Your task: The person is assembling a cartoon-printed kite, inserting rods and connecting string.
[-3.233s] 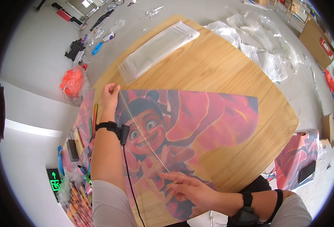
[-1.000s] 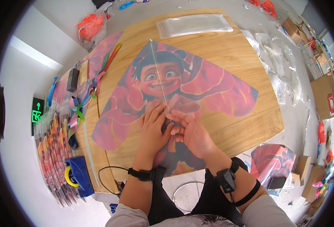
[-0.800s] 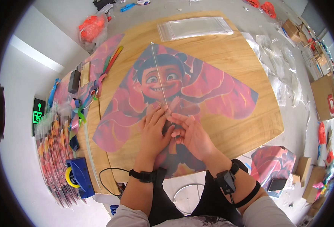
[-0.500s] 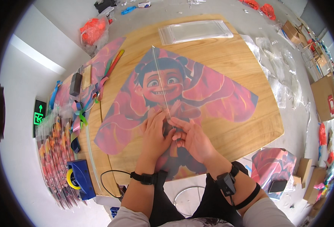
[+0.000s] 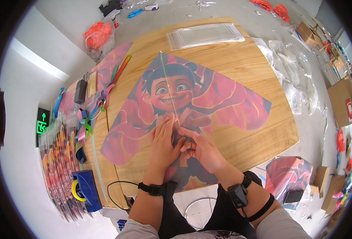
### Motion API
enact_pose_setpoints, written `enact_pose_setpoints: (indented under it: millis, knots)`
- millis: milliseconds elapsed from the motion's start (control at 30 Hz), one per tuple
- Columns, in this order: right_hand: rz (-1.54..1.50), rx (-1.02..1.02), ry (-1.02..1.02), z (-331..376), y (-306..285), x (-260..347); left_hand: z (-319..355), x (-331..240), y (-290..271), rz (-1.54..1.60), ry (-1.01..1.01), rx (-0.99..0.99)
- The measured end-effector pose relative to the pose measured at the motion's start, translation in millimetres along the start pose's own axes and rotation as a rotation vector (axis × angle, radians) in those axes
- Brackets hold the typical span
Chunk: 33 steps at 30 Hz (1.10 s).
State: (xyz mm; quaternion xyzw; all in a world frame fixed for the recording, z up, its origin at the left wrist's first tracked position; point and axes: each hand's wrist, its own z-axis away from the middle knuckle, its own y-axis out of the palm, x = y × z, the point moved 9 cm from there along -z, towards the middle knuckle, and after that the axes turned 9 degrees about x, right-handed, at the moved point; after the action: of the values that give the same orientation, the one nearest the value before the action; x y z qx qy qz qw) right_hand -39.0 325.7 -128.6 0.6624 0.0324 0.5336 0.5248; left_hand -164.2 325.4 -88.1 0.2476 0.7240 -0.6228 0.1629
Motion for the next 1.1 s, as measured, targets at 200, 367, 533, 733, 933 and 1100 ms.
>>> enact_pose_setpoints:
  millis: [200, 367, 533, 733, 933, 1100]
  knots:
    - [0.027, 0.002, 0.029, -0.3, 0.4, -1.3, -1.1, -2.8, -1.8, -0.04, -0.006, -0.001]
    - [0.031, -0.011, 0.031, -0.2, 2.3, -0.3, -0.7, -2.7, -2.1, -0.062, -0.01, -0.008]
    - [0.039, -0.002, 0.032, 0.5, 2.0, -1.1, -1.4, -3.7, -2.4, -0.057, -0.003, -0.004]
    - [0.027, -0.016, 0.019, 0.1, 1.0, -1.8, -0.5, -5.9, -4.2, -0.088, 0.017, -0.013]
    - [0.012, 0.004, 0.013, -0.6, 1.2, -1.8, -1.0, -6.7, -4.1, -0.089, 0.02, -0.022]
    - [-0.008, 0.005, 0.007, -0.1, 2.6, -1.0, -0.4, -4.8, -2.4, -0.107, 0.015, -0.005]
